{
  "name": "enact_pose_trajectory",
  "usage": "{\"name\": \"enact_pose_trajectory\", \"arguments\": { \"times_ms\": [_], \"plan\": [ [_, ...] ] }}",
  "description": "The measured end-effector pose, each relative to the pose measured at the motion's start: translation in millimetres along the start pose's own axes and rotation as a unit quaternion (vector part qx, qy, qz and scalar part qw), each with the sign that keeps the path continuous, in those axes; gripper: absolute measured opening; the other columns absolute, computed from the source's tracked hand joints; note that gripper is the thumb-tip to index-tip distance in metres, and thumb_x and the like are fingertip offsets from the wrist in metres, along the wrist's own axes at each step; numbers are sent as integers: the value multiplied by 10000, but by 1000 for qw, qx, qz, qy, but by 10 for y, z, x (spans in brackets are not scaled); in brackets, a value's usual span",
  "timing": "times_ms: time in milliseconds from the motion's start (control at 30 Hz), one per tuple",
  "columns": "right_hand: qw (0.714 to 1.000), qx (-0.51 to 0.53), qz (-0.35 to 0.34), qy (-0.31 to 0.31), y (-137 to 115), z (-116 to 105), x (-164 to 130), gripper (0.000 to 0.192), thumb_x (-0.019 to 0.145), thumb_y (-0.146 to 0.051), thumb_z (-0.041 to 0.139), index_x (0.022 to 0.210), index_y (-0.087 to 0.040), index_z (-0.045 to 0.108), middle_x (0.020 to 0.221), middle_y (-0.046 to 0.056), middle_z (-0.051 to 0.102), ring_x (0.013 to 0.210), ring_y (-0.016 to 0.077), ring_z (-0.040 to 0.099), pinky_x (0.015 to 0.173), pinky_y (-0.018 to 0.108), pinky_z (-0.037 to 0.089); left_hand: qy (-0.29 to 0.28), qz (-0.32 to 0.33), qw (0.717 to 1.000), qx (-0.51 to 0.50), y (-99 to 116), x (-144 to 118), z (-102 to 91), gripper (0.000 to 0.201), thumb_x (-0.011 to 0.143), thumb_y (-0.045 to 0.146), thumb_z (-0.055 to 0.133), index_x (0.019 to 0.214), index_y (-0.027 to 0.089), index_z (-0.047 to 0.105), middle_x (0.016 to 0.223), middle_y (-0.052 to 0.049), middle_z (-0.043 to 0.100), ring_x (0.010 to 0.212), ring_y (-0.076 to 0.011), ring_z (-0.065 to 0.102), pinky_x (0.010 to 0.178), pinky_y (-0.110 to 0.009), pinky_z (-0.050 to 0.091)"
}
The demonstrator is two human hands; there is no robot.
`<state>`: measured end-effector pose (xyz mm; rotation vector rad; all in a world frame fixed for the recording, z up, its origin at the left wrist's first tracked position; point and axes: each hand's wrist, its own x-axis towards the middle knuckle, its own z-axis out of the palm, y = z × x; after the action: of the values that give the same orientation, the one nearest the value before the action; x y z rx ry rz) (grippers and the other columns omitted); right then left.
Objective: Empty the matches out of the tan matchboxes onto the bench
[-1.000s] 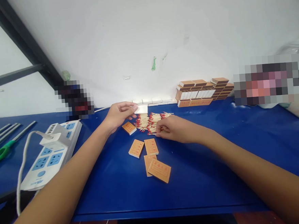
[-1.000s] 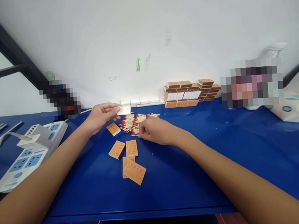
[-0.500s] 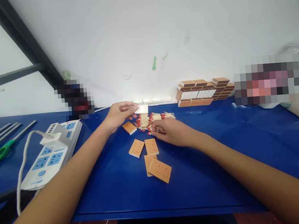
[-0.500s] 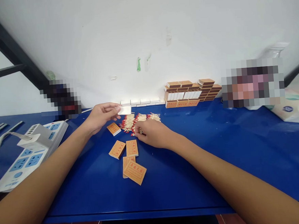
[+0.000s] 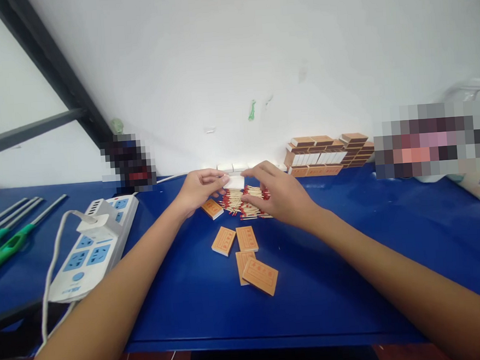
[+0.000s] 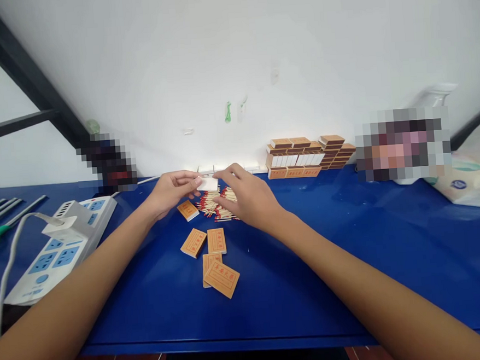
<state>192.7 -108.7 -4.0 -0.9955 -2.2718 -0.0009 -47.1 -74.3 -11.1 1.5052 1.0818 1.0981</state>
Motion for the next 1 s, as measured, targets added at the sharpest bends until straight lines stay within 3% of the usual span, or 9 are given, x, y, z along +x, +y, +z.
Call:
{"name": "enact_pose_trajectory", "arguments": {
  "times_ms": [133, 267, 367, 467, 533, 600, 733, 1000],
  "plan": [
    [999, -35, -31, 17, -36, 150, 77, 139, 966, -265, 617, 1060, -197, 694, 1138, 98, 592, 766, 163, 537, 642, 294, 390, -6, 0, 1000, -8, -11, -22, 30, 328, 771, 394, 862, 994, 170, 777, 755, -60, 749, 611, -121, 647, 608, -259, 521],
    [1000, 1, -12, 25, -6, 238, 184, 97, 953, -247, 638, 950, -198, 722, 991, 60, 562, 721, 149, 507, 649, 296, 382, 2, -3, 1000, -2, -7, -5, 11, 346, 767, 411, 856, 986, 160, 764, 765, -67, 751, 623, -137, 662, 604, -265, 522],
    [999, 26, 27, 27, 111, 187, 367, 108, 937, -285, 670, 904, -210, 740, 907, 43, 554, 730, 161, 519, 678, 307, 386, 96, 33, 993, 63, -15, 42, -105, 329, 847, 462, 758, 952, 151, 750, 823, -82, 761, 599, -141, 660, 554, -260, 484],
    [998, -8, 63, 25, 354, 83, 590, 123, 921, -300, 682, 871, -213, 754, 873, 49, 584, 754, 181, 531, 702, 326, 380, 229, 85, 951, 190, -46, 83, -270, 354, 898, 503, 675, 917, 157, 747, 787, -69, 748, 588, -154, 651, 590, -282, 485],
    [996, -34, 84, 8, 565, 7, 694, 120, 902, -295, 687, 867, -206, 761, 869, 59, 623, 761, 190, 546, 715, 336, 389, 256, 102, 922, 272, -66, 88, -343, 333, 899, 491, 667, 891, 171, 757, 767, -62, 744, 643, -177, 662, 635, -296, 486],
    [993, -42, 107, -26, 776, -64, 730, 109, 876, -270, 695, 847, -188, 761, 860, 67, 665, 733, 184, 559, 704, 337, 399, 233, 113, 907, 332, -77, 75, -355, 300, 886, 469, 681, 849, 183, 765, 742, -53, 739, 672, -188, 659, 660, -303, 476],
    [988, -65, 128, -56, 1068, -163, 649, 122, 875, -248, 669, 833, -178, 760, 836, 83, 712, 700, 186, 578, 664, 340, 400, 155, 123, 908, 368, -67, 33, -260, 286, 872, 461, 693, 821, 192, 775, 670, -32, 707, 633, -177, 623, 633, -298, 445],
    [982, -110, 131, -76, 1145, -93, 558, 135, 894, -230, 646, 878, -180, 770, 858, 99, 740, 755, 217, 618, 676, 355, 406, 136, 127, 910, 369, -81, 20, -230, 273, 885, 437, 677, 808, 191, 766, 674, -23, 696, 618, -153, 590, 622, -288, 422]
  ]
}}
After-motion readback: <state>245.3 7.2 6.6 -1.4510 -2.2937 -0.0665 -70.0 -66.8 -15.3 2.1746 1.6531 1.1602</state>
